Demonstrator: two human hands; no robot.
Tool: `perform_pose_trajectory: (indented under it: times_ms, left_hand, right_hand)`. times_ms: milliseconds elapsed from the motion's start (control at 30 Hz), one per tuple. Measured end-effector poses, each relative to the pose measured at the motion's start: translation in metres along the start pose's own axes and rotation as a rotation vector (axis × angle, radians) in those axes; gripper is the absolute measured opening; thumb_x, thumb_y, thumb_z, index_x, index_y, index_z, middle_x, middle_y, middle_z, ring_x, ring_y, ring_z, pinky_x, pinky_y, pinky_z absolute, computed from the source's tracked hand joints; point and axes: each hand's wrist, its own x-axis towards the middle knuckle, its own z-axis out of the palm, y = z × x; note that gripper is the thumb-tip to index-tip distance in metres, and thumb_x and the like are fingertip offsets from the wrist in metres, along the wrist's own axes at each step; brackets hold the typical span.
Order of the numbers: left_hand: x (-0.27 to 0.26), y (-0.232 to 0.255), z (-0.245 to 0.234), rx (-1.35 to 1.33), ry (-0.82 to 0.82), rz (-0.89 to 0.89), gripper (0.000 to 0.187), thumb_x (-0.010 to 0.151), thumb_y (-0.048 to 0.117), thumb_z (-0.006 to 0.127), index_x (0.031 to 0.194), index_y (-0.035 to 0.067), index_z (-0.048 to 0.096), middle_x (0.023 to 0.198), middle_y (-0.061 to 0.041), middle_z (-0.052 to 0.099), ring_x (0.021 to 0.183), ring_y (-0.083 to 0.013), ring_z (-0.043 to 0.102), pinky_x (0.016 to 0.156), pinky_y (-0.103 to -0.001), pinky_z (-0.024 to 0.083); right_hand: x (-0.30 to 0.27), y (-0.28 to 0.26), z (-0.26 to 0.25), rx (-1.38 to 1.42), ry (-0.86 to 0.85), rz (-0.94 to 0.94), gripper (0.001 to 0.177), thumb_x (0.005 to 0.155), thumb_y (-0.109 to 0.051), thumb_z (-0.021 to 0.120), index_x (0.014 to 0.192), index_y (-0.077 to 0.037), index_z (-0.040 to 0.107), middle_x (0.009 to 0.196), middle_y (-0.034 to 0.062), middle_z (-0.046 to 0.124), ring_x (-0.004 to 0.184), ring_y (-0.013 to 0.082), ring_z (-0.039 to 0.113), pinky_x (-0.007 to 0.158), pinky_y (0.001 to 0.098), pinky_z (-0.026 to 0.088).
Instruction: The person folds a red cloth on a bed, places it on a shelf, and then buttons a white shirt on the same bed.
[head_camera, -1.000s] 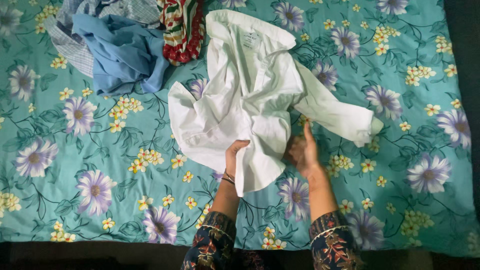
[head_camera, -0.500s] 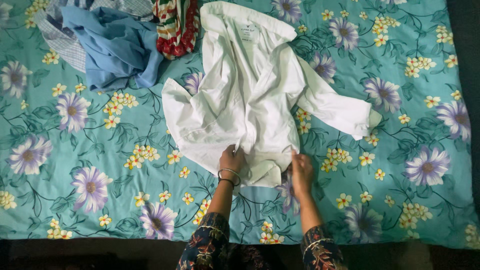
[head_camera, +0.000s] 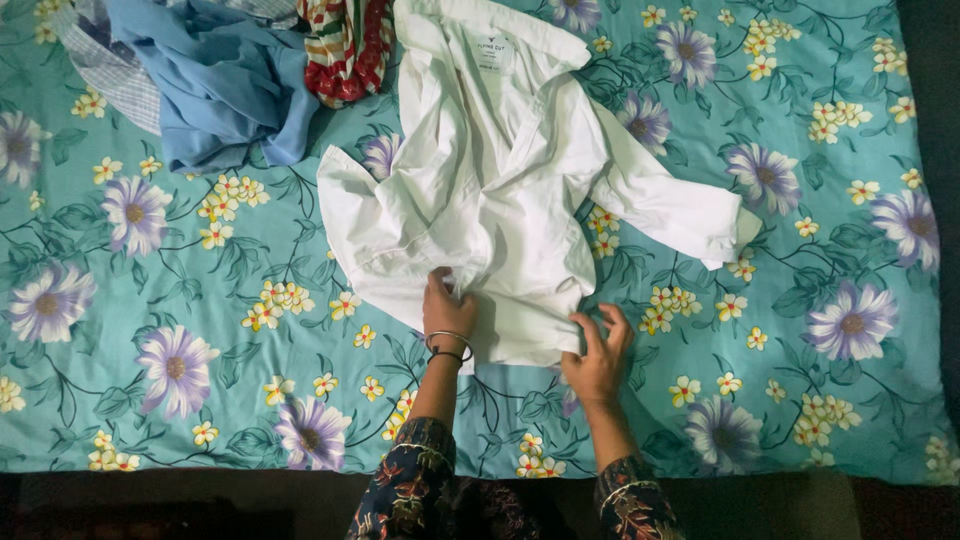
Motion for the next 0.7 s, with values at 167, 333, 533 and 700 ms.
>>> perform_pose_trajectory:
  times_ms: [167,333,533,700]
  left_hand:
    - [-0.005,0.006,-0.013,-0.011,0.071,-0.083,0.030,0.092,0.031,0.067,0.119,0.017,0.069,0.107,-0.019,0.072,0.101,-0.0422,0.067,0.086,-0.049,0.054]
    - [-0.010,0.009,-0.022,0.179,0.239,0.027,0.034,0.080,0.039,0.075,0.108,0.021,0.073,0.114,-0.009,0.069,0.112,-0.0369,0.063,0.092,-0.051,0.048]
    - [0.024,-0.065,-0.028,-0.121,0.711,-0.219,0.054,0.072,0.032,0.088,0.114,0.003,0.070,0.114,-0.015,0.066,0.105,-0.0353,0.061,0.090,-0.049,0.046]
    - [0.040,-0.113,-0.032,-0.810,0.107,-0.292,0.051,0.068,0.022,0.088,0.110,-0.004,0.074,0.101,-0.013,0.076,0.087,-0.0292,0.072,0.082,-0.043,0.054]
  right_hand:
    - [-0.013,0.025,-0.005,-0.238,-0.236,-0.148,0.038,0.061,0.002,0.074,0.090,-0.021,0.072,0.103,-0.0015,0.065,0.103,0.0269,0.059,0.092,0.0460,0.046]
    - [-0.014,0.009,-0.015,0.011,-0.437,-0.095,0.014,0.065,-0.007,0.072,0.074,-0.016,0.066,0.079,-0.0025,0.066,0.080,0.0238,0.066,0.077,0.0394,0.049]
    - [0.003,-0.030,-0.015,0.029,-0.253,-0.171,0.022,0.071,-0.023,0.083,0.070,-0.009,0.066,0.066,0.0046,0.064,0.071,0.0271,0.064,0.071,0.0441,0.048]
    - [0.029,-0.091,0.018,0.225,-0.320,-0.379,0.035,0.080,-0.027,0.082,0.103,-0.007,0.065,0.103,0.0120,0.068,0.097,0.0324,0.067,0.083,0.0416,0.054]
